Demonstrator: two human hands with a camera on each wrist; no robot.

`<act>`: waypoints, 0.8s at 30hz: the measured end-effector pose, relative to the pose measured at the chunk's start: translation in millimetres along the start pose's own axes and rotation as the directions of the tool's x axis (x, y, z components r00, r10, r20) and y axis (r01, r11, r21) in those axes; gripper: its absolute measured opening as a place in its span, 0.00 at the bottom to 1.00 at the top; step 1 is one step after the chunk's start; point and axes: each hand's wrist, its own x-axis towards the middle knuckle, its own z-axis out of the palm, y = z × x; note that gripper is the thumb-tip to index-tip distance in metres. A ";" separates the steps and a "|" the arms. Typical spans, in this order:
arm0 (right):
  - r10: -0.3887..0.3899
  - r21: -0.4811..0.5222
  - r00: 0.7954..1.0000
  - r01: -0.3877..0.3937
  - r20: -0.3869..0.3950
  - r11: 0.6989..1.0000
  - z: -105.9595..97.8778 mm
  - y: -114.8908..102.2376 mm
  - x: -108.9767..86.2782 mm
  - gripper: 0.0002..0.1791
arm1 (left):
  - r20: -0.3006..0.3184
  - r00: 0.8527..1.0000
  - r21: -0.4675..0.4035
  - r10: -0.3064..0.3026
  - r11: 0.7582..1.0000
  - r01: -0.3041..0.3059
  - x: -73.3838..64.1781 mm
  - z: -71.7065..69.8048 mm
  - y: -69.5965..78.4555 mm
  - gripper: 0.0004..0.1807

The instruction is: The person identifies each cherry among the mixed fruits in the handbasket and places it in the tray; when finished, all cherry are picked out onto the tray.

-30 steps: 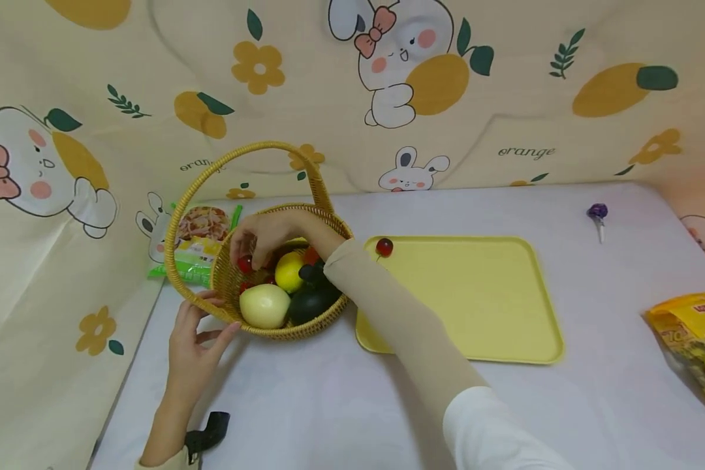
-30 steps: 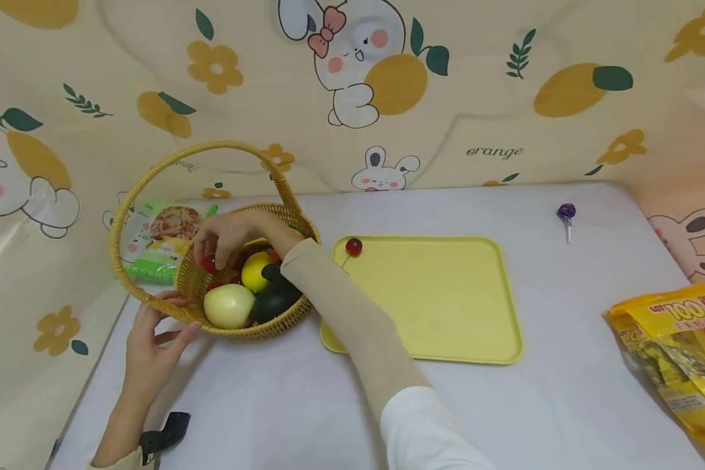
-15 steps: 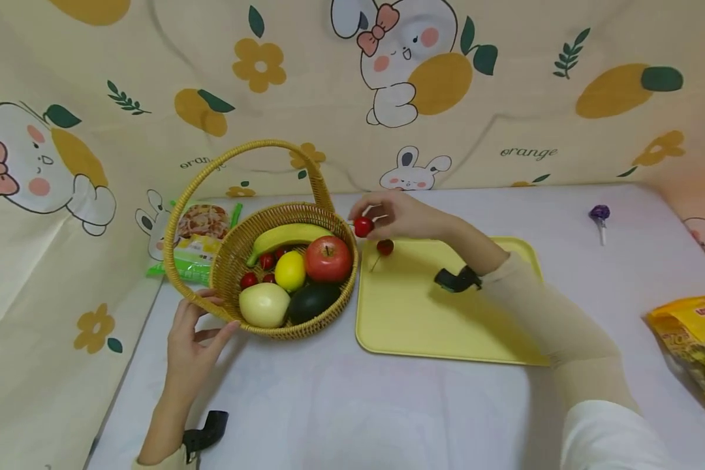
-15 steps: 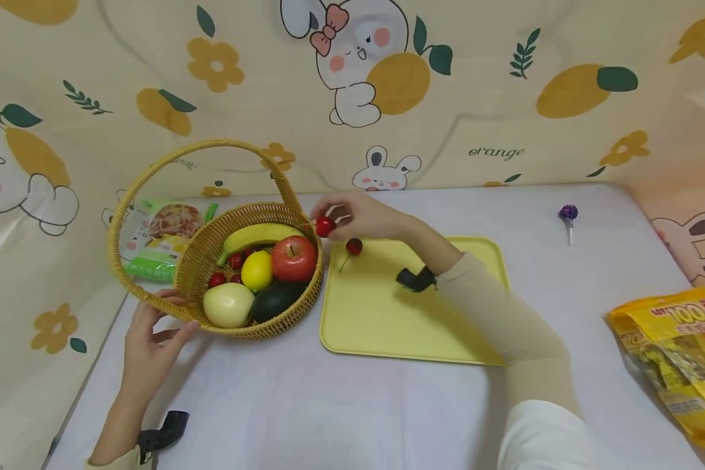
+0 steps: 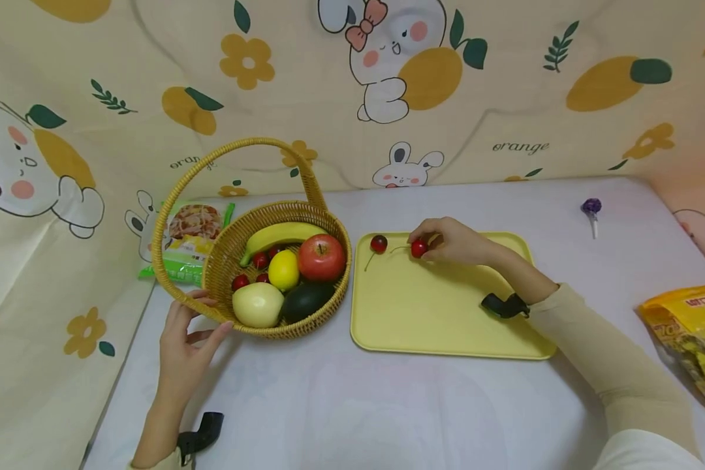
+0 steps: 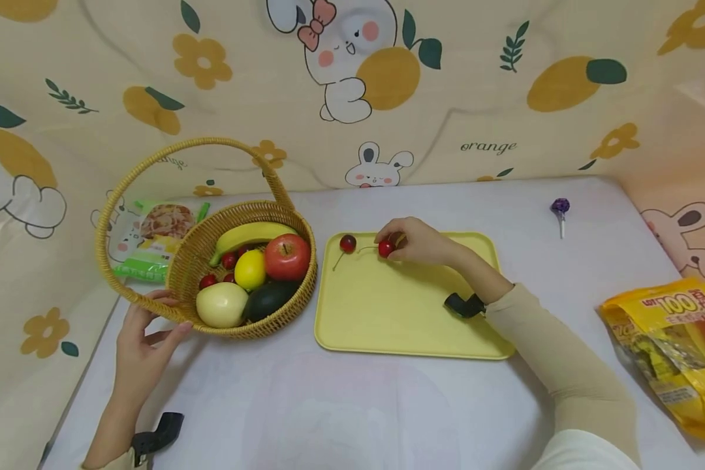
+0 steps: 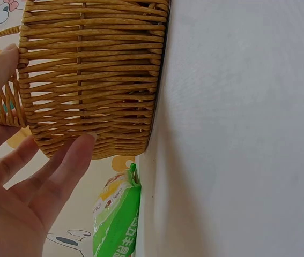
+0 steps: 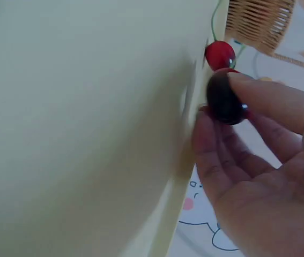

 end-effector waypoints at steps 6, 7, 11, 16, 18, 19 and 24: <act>-0.003 -0.010 1.000 0.004 0.021 1.000 -0.7 4.5 -3.6 0.18 | -0.002 1.000 -0.021 0.018 1.000 -0.018 0.8 0.7 4.9 0.23; -0.012 -0.011 1.000 0.012 0.025 1.000 -0.3 4.8 -3.6 0.18 | -0.003 1.000 -0.025 0.022 0.999 -0.022 0.5 0.9 4.0 0.23; -0.043 -0.017 0.999 0.043 0.021 0.999 1.7 6.3 -0.6 0.16 | -0.005 1.000 -0.026 0.017 1.000 -0.017 0.2 1.1 2.5 0.23; -0.042 -0.020 0.999 0.043 0.023 0.999 3.1 5.2 4.6 0.17 | -0.002 1.000 -0.021 0.014 1.000 -0.014 0.3 0.6 3.2 0.23; -0.046 -0.035 0.999 0.047 0.027 0.998 3.9 4.7 6.5 0.17 | 0.000 1.000 -0.017 0.013 1.000 -0.013 0.5 0.4 4.2 0.23; -0.051 -0.043 0.998 0.052 0.029 0.998 4.4 4.4 7.2 0.17 | 0.002 1.000 -0.012 0.014 1.000 -0.014 0.5 0.3 4.5 0.23; -0.077 -0.076 0.997 0.077 0.005 0.994 6.5 1.7 9.7 0.16 | 0.003 1.000 -0.007 0.008 1.000 -0.008 0.5 -0.3 6.1 0.23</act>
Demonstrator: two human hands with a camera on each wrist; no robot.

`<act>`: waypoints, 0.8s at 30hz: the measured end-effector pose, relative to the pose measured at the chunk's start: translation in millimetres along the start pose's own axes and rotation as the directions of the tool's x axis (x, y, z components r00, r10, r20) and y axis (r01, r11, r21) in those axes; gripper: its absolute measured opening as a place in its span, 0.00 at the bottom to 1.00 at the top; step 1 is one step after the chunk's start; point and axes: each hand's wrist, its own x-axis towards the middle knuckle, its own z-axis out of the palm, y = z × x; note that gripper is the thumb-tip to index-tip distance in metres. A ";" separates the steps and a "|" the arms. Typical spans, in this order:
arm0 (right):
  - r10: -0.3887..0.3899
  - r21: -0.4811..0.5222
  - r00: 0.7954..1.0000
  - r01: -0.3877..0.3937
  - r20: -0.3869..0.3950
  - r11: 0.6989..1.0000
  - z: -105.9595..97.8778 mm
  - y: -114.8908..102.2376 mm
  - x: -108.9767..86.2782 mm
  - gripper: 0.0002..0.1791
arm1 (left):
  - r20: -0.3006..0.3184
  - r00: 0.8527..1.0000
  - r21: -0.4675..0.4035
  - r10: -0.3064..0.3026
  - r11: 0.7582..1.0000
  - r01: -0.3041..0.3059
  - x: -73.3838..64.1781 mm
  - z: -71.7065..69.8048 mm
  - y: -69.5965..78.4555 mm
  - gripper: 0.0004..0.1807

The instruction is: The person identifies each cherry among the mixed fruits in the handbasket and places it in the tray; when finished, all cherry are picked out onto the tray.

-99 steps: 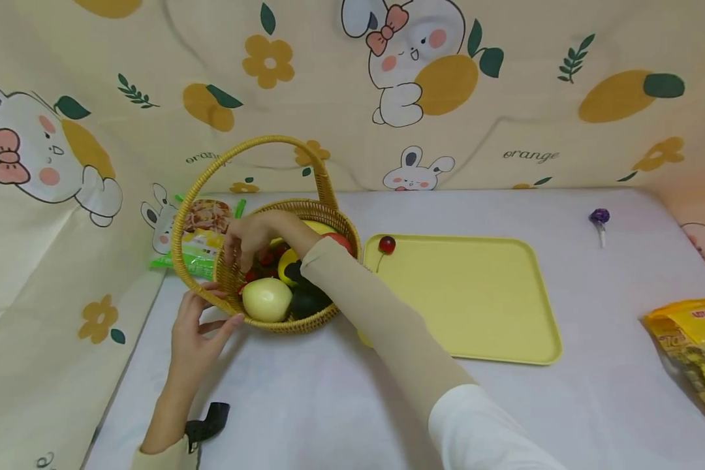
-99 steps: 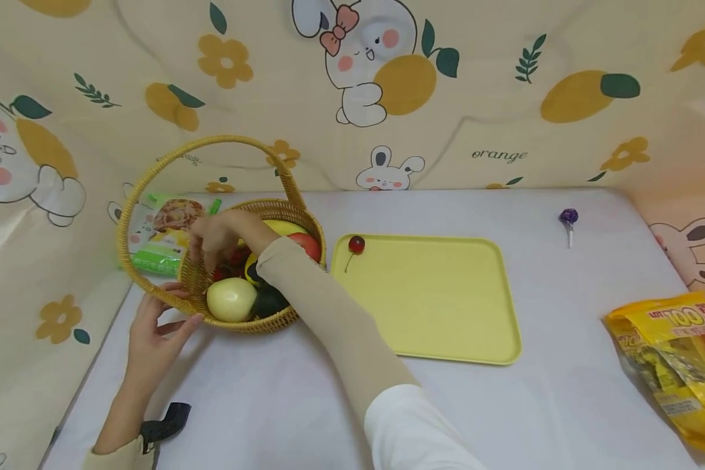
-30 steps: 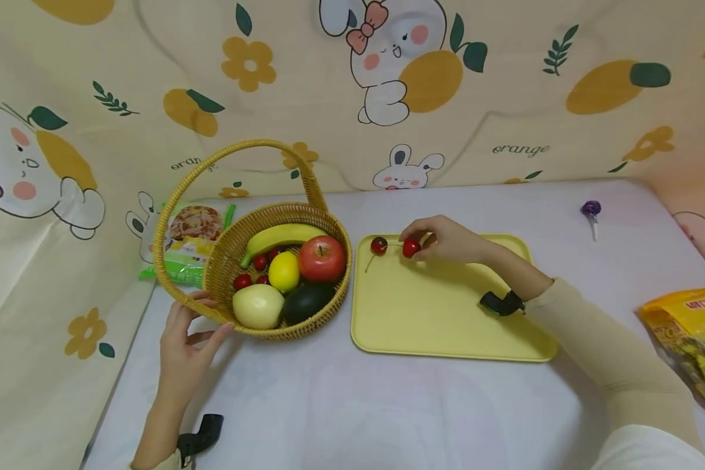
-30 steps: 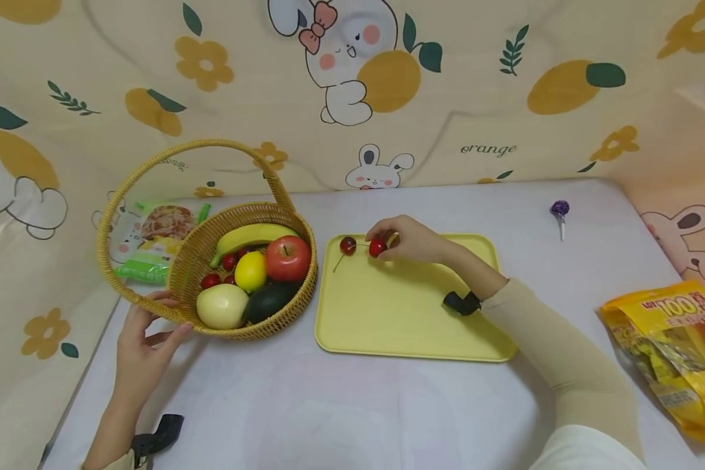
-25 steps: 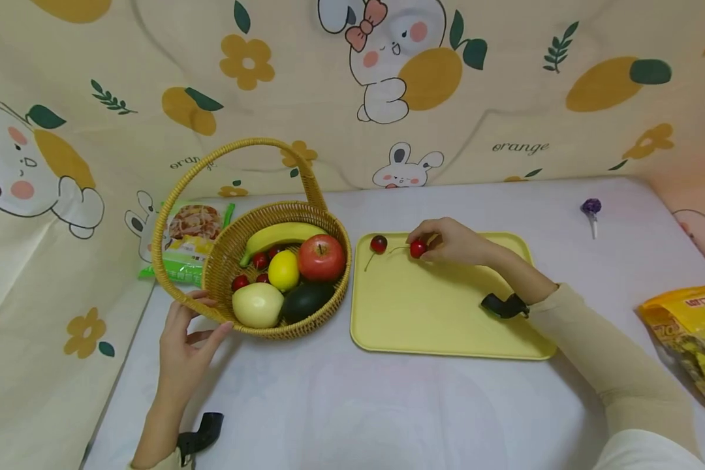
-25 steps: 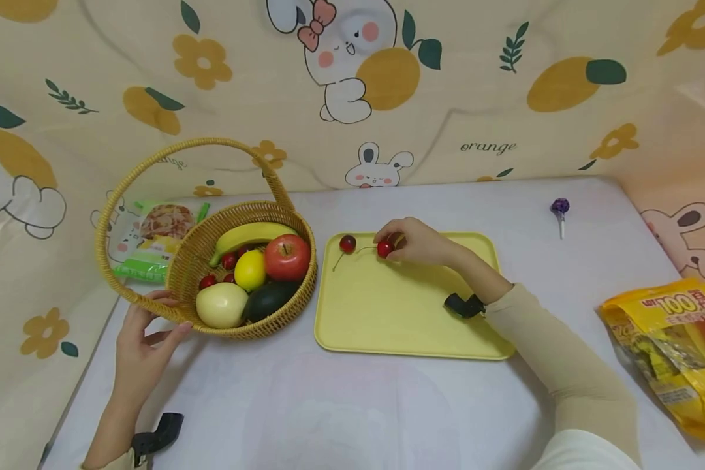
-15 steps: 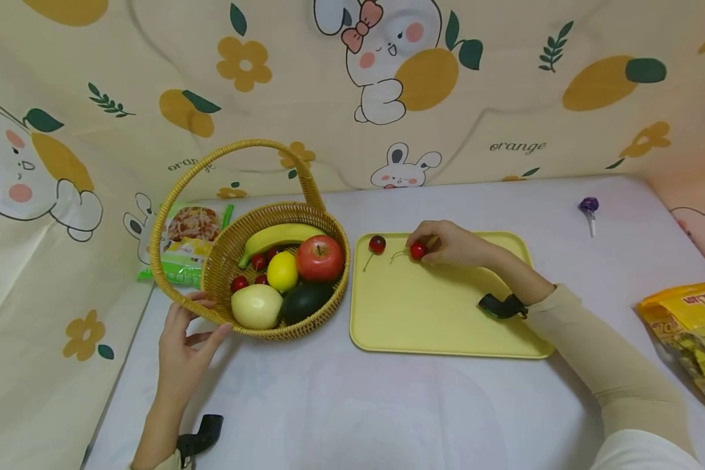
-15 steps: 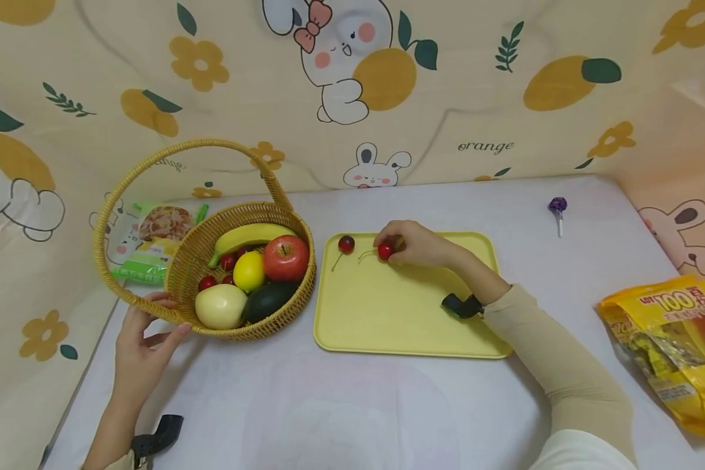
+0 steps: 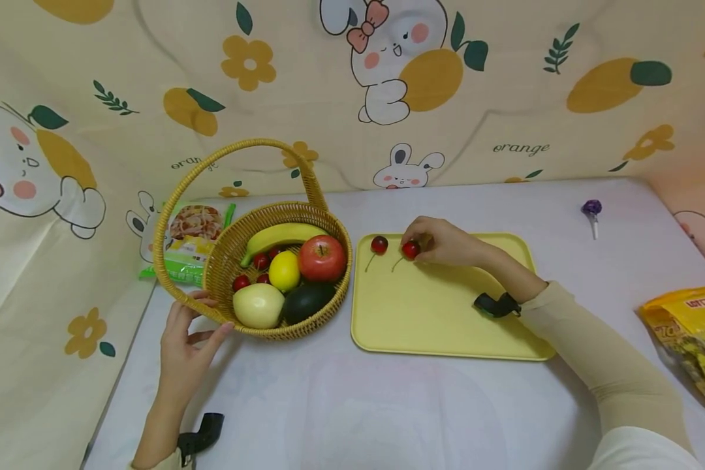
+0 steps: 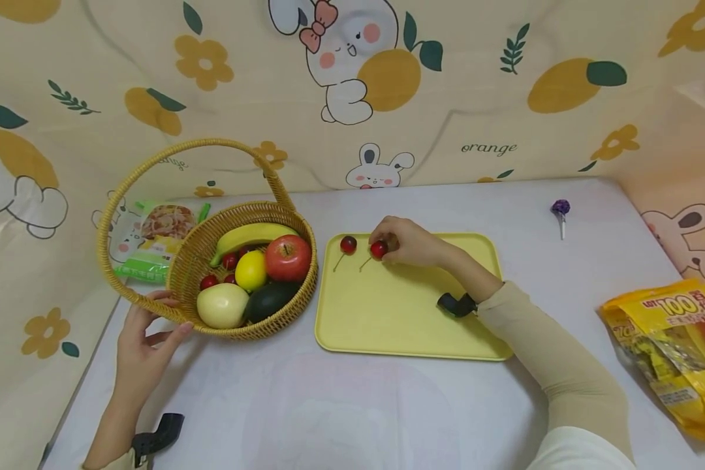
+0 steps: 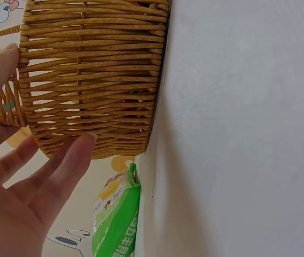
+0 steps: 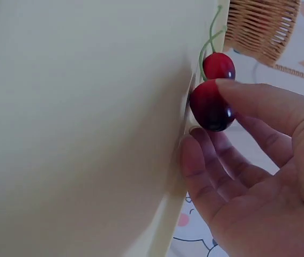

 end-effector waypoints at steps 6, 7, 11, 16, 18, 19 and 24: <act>0.027 -0.040 0.999 -0.028 -0.026 0.999 -0.2 -3.2 1.3 0.15 | -0.003 1.000 -0.001 -0.005 1.000 0.005 0.8 -0.1 0.2 0.23; 0.028 -0.045 0.999 -0.029 -0.028 0.999 -0.3 -3.5 1.6 0.15 | -0.002 1.000 -0.001 -0.003 1.000 0.003 0.8 -0.1 0.0 0.23; 0.027 -0.041 0.999 -0.029 -0.038 0.999 -0.8 -3.0 2.8 0.15 | -0.004 1.000 -0.007 0.010 1.000 -0.010 1.3 0.1 -0.1 0.23; 0.020 -0.037 0.999 -0.022 -0.050 0.999 -1.9 -2.3 4.4 0.15 | -0.006 1.000 -0.016 0.019 1.000 -0.019 1.8 1.1 0.2 0.23; 0.028 -0.040 0.998 -0.031 -0.065 0.999 -3.2 -5.7 5.7 0.15 | -0.006 1.000 -0.015 0.019 1.000 -0.019 1.7 1.2 0.2 0.23; 0.033 -0.046 0.997 -0.036 -0.073 0.998 -4.6 -7.9 7.2 0.15 | -0.007 1.000 -0.019 0.020 1.000 -0.020 1.4 1.2 -0.6 0.23; -0.022 -0.083 0.992 0.012 -0.126 0.997 -10.9 -31.3 25.5 0.16 | 0.008 1.000 0.003 0.003 1.000 -0.003 -0.1 -1.6 -7.8 0.24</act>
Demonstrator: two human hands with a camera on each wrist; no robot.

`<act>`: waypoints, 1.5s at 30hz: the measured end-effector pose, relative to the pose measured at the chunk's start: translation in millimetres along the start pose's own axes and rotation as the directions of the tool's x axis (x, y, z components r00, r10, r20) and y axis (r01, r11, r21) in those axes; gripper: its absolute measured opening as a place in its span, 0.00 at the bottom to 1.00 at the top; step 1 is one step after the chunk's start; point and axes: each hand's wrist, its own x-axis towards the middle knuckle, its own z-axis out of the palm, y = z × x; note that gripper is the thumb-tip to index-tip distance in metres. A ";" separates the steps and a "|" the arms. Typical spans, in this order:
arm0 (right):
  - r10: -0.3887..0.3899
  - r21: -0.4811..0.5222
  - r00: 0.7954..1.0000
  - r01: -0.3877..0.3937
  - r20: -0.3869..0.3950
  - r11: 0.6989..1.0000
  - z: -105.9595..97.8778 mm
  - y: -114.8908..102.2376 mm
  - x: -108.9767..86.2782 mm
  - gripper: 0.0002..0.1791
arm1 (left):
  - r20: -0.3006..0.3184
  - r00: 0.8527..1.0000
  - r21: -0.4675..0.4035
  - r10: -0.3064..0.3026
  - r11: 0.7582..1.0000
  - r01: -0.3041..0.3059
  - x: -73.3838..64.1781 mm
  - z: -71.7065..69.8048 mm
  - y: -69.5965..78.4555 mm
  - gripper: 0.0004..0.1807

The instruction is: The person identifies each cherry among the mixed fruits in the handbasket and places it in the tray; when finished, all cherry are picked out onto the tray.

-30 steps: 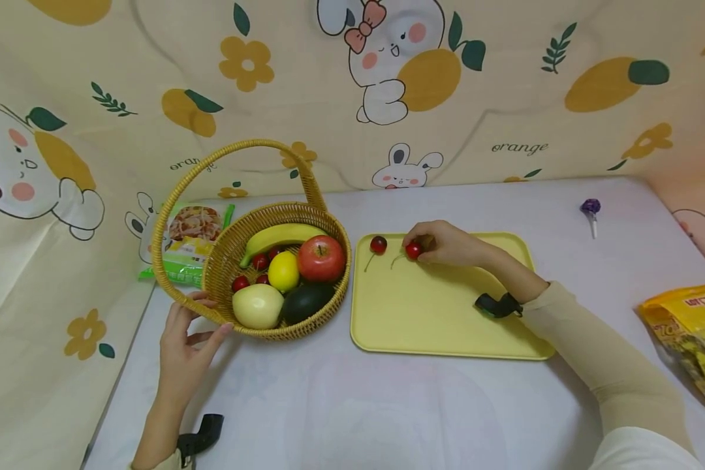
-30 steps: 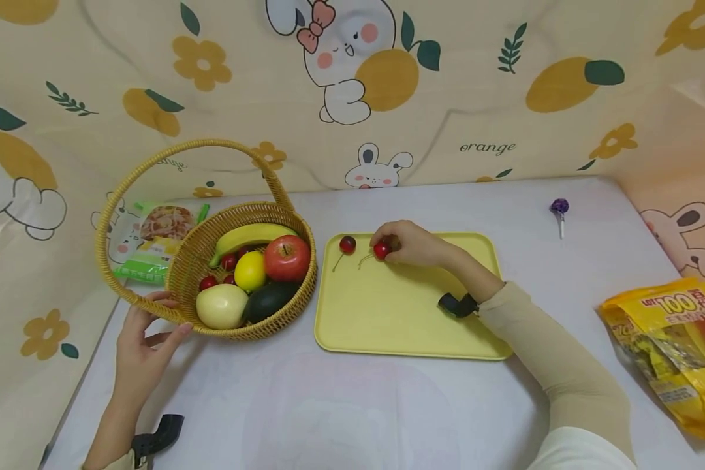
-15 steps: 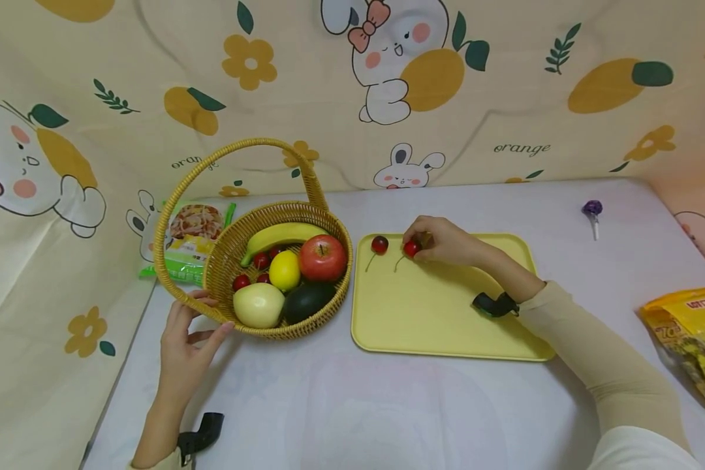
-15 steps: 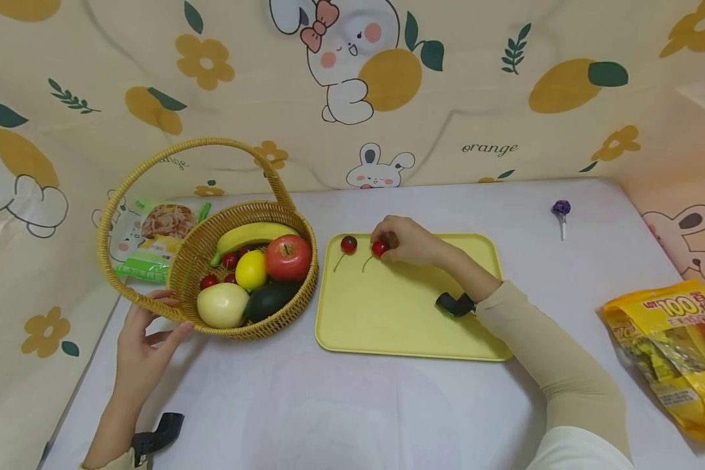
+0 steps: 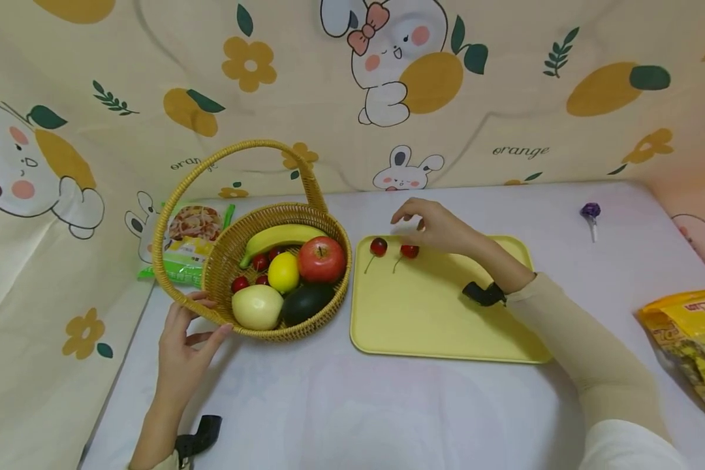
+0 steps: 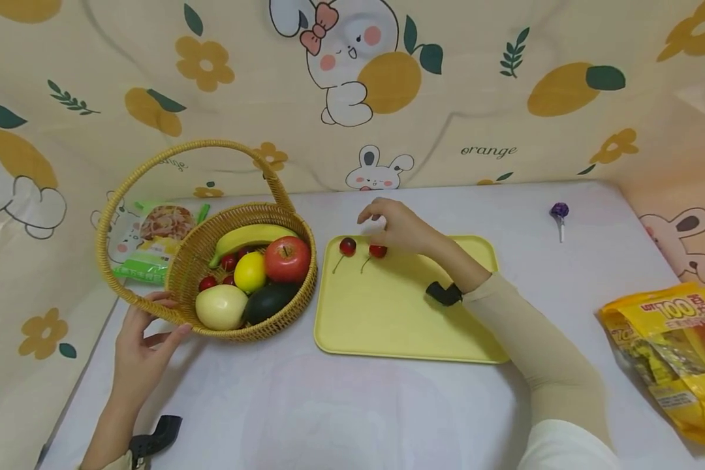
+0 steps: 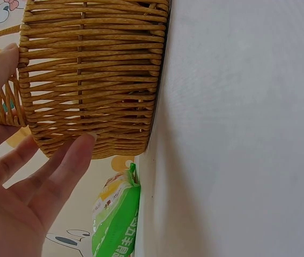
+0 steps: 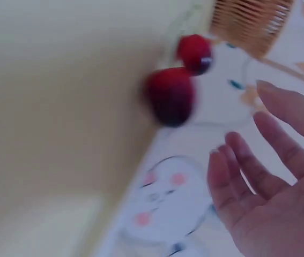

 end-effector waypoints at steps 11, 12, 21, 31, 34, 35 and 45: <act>-0.248 0.220 0.947 0.203 0.202 0.954 54.3 -98.5 106.9 0.18 | 0.013 1.000 0.013 -0.015 1.000 0.014 -4.0 -6.5 -33.5 0.27; -0.263 0.233 0.932 0.206 0.251 0.950 62.8 -107.5 116.4 0.17 | 0.018 1.000 0.010 -0.016 1.000 0.016 -4.0 -6.2 -34.2 0.26; -0.291 0.202 0.760 0.212 0.580 0.956 102.5 -171.3 167.8 0.17 | -0.024 0.995 0.060 -0.099 0.993 0.100 -4.0 -15.8 -34.1 0.25; -0.255 0.123 0.723 0.231 0.643 0.965 124.6 -194.4 195.5 0.18 | -0.069 0.996 0.007 -0.062 0.998 0.062 -1.4 -12.6 -25.1 0.23; -0.213 0.108 0.722 0.189 0.659 0.976 136.4 -189.7 200.5 0.18 | -0.078 0.996 -0.009 -0.047 0.999 0.047 -1.9 -10.0 -29.4 0.23; -0.204 0.106 0.722 0.179 0.662 0.978 140.0 -187.4 202.0 0.18 | -0.078 0.996 -0.011 -0.039 0.999 0.038 -2.0 -9.0 -30.1 0.24; -0.029 -0.005 0.684 0.049 0.729 0.999 160.1 -172.8 212.6 0.22 | -0.096 0.995 -0.013 0.039 0.999 -0.041 -2.3 -1.8 -18.8 0.22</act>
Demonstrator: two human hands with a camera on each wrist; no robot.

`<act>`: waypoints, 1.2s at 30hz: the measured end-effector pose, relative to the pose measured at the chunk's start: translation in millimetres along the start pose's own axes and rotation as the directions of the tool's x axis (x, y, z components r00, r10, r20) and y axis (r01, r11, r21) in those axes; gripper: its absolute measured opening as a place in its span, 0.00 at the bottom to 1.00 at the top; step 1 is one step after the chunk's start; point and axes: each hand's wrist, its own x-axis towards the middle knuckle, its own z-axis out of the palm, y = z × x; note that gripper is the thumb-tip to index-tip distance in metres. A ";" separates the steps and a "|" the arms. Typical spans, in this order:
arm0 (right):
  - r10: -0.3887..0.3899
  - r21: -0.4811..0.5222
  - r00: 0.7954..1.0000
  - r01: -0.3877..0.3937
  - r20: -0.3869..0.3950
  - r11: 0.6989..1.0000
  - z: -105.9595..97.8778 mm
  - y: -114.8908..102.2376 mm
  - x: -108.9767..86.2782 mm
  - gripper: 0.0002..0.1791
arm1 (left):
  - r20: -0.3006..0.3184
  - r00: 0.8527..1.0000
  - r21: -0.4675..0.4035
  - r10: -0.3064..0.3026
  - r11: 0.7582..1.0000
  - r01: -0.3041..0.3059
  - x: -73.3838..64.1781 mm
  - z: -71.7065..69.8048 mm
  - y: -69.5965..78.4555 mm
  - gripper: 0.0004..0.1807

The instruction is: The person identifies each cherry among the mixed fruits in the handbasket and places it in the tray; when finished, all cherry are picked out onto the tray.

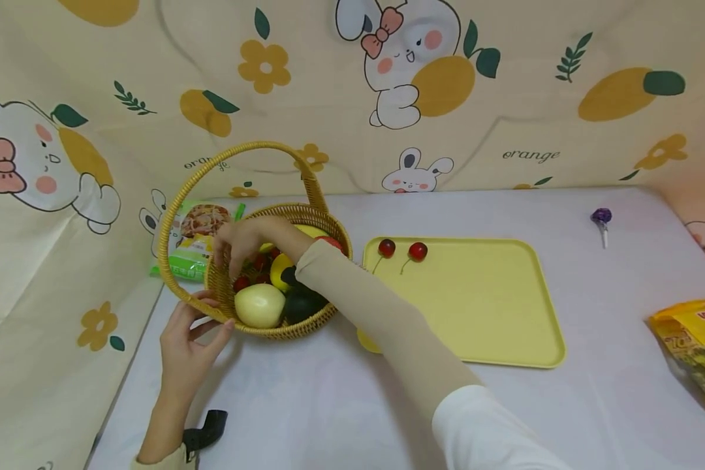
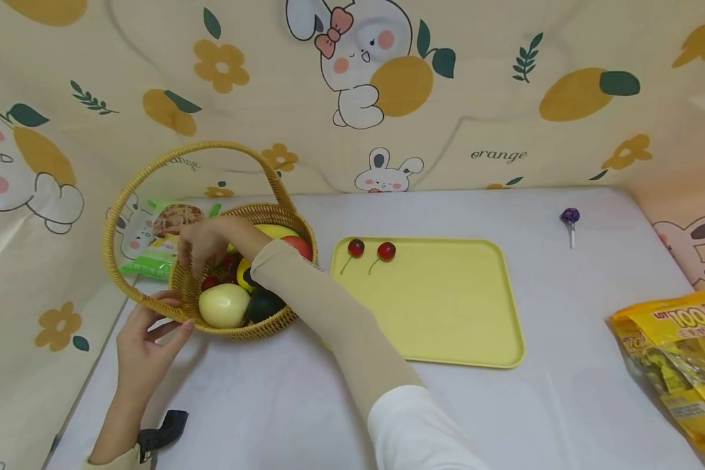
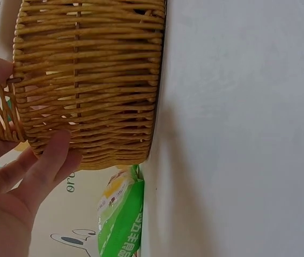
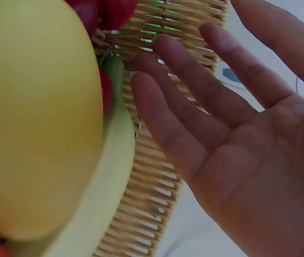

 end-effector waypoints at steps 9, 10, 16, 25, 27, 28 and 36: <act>0.049 -0.054 0.998 -0.048 0.028 0.997 17.2 8.3 17.5 0.16 | 0.024 0.999 0.006 -0.027 1.000 0.026 -5.6 -1.0 -14.3 0.22; 0.045 -0.056 0.999 -0.044 0.021 0.997 19.0 8.9 18.8 0.15 | 0.023 0.999 0.008 -0.027 1.000 0.027 -5.9 -1.1 -13.9 0.22; 0.065 -0.062 0.998 -0.066 -0.017 0.996 27.5 10.5 25.0 0.10 | 0.024 1.000 0.015 -0.019 1.000 0.019 -4.2 -1.6 -1.9 0.23; 0.180 -0.124 0.984 -0.178 0.001 0.976 29.2 9.7 28.4 0.10 | 0.026 1.000 0.039 -0.014 0.999 0.013 -0.6 -1.5 10.4 0.24; 0.184 -0.135 0.983 -0.181 0.011 0.974 29.1 9.8 28.3 0.10 | 0.030 0.999 0.046 -0.012 0.999 0.010 1.4 -1.6 19.0 0.23; 0.186 -0.137 0.982 -0.182 0.017 0.974 29.0 9.7 28.2 0.11 | 0.031 0.999 0.049 -0.014 0.999 0.012 2.2 -1.7 22.5 0.23; 0.203 -0.217 0.978 -0.187 0.055 0.958 30.0 7.0 28.3 0.13 | 0.029 0.999 0.047 -0.012 0.999 0.010 1.8 -1.0 14.5 0.23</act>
